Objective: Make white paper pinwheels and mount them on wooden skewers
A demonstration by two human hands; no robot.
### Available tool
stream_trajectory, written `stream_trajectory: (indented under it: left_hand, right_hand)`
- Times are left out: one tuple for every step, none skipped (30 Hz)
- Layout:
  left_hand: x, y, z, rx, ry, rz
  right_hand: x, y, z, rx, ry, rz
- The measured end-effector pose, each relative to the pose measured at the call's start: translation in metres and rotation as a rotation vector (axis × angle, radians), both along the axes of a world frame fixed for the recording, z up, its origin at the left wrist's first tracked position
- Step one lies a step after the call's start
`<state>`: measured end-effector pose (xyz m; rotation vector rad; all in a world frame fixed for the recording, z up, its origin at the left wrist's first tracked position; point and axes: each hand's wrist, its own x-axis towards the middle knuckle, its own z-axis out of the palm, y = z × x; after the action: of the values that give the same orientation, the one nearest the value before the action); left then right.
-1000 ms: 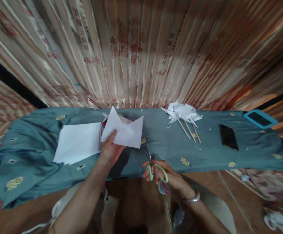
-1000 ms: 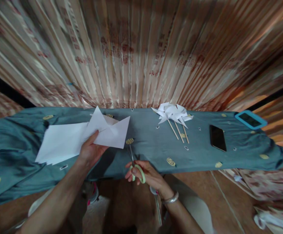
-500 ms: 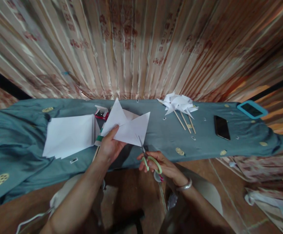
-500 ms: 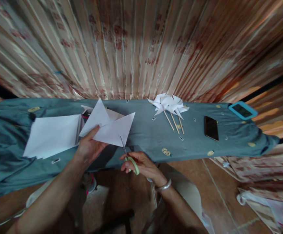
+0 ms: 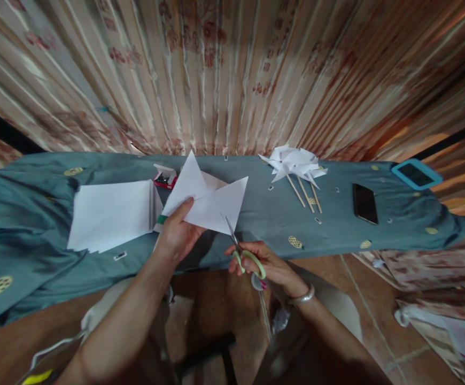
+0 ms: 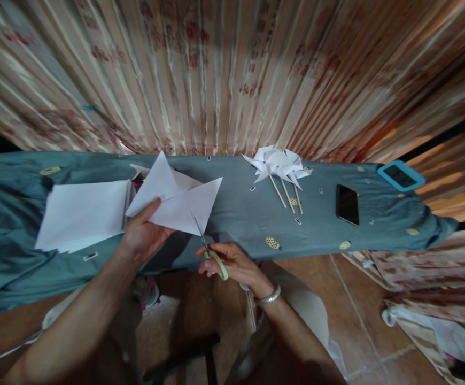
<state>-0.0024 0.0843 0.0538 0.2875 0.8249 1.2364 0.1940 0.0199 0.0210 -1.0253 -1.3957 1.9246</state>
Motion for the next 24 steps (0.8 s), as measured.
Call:
stream_trajectory:
  left_hand:
    - [0.0005, -0.0002, 0.0005, -0.003, 0.001, -0.004]
    - [0.001, -0.0003, 0.0012, -0.008, 0.0, -0.009]
    - [0.0015, -0.0003, 0.002, -0.012, -0.003, -0.013]
    - [0.0019, -0.0003, 0.0027, -0.016, -0.007, -0.014]
    - [0.0022, -0.0002, 0.0032, -0.021, -0.011, -0.014]
    - [0.0025, -0.0002, 0.0036, -0.025, -0.015, -0.012]
    - [0.0026, -0.0002, 0.0038, -0.028, -0.017, -0.009]
    - [0.0026, -0.0002, 0.0037, -0.032, -0.019, -0.009]
    - [0.0025, -0.0003, 0.0035, -0.035, -0.022, -0.01]
    - [0.0023, -0.0004, 0.0032, -0.036, -0.026, -0.014]
    - [0.002, -0.0006, 0.0028, -0.036, -0.03, -0.016]
    - [0.0018, -0.0007, 0.0024, -0.035, -0.034, -0.018]
    - [0.0016, -0.0008, 0.0021, -0.034, -0.037, -0.017]
    - [0.0014, -0.0009, 0.0019, -0.033, -0.039, -0.015]
    - [0.0014, -0.0009, 0.0017, -0.034, -0.04, -0.01]
    - [0.0015, -0.0008, 0.0018, -0.038, -0.039, -0.005]
    - [0.0017, -0.0006, 0.0019, -0.042, -0.039, 0.002]
    - [0.002, -0.0004, 0.0022, -0.043, -0.041, 0.01]
    - [0.0024, -0.0002, 0.0025, -0.044, -0.046, 0.02]
    - [0.0027, 0.0, 0.0028, -0.041, -0.051, 0.032]
    - [0.003, 0.0002, 0.003, -0.034, -0.058, 0.045]
    - [0.0033, 0.0003, 0.0031, -0.025, -0.064, 0.055]
    - [0.0034, 0.0003, 0.0032, -0.016, -0.067, 0.063]
    - [0.0035, 0.0003, 0.0032, -0.009, -0.068, 0.065]
  right_hand:
    - [-0.0001, 0.0004, -0.0004, 0.003, 0.0, 0.0]
    - [-0.0001, 0.0007, -0.0009, 0.006, 0.0, 0.001]
    - [-0.0002, 0.0009, -0.0016, 0.008, 0.0, 0.002]
    - [-0.0002, 0.001, -0.0022, 0.007, 0.0, 0.004]
    - [-0.0002, 0.001, -0.0027, 0.004, 0.0, 0.002]
    - [-0.0003, 0.001, -0.003, 0.001, 0.001, -0.002]
    - [-0.0003, 0.0008, -0.003, 0.001, 0.003, -0.009]
    - [-0.0004, 0.0007, -0.0028, 0.003, 0.005, -0.016]
    - [-0.0004, 0.0005, -0.0023, 0.006, 0.007, -0.021]
    - [-0.0004, 0.0003, -0.0017, 0.01, 0.006, -0.022]
    - [-0.0004, 0.0001, -0.0009, 0.012, 0.004, -0.02]
    - [-0.0004, -0.0002, -0.0002, 0.012, 0.001, -0.017]
    - [-0.0004, -0.0004, 0.0005, 0.011, -0.001, -0.021]
    - [-0.0003, -0.0006, 0.0012, 0.008, -0.004, -0.027]
    - [-0.0003, -0.0008, 0.0016, 0.006, -0.007, -0.031]
    - [-0.0002, -0.001, 0.0018, 0.005, -0.011, -0.033]
    - [-0.0002, -0.001, 0.0018, 0.005, -0.013, -0.034]
    - [-0.0002, -0.0009, 0.0017, 0.007, -0.014, -0.033]
    - [-0.0002, -0.0006, 0.0014, 0.008, -0.014, -0.032]
    - [-0.0003, -0.0003, 0.001, 0.011, -0.013, -0.03]
    - [-0.0004, 0.0001, 0.0007, 0.014, -0.01, -0.032]
    - [-0.0004, 0.0004, 0.0004, 0.017, -0.007, -0.033]
    - [-0.0005, 0.0007, 0.0002, 0.018, -0.005, -0.032]
    - [-0.0005, 0.0009, 0.0001, 0.015, -0.005, -0.03]
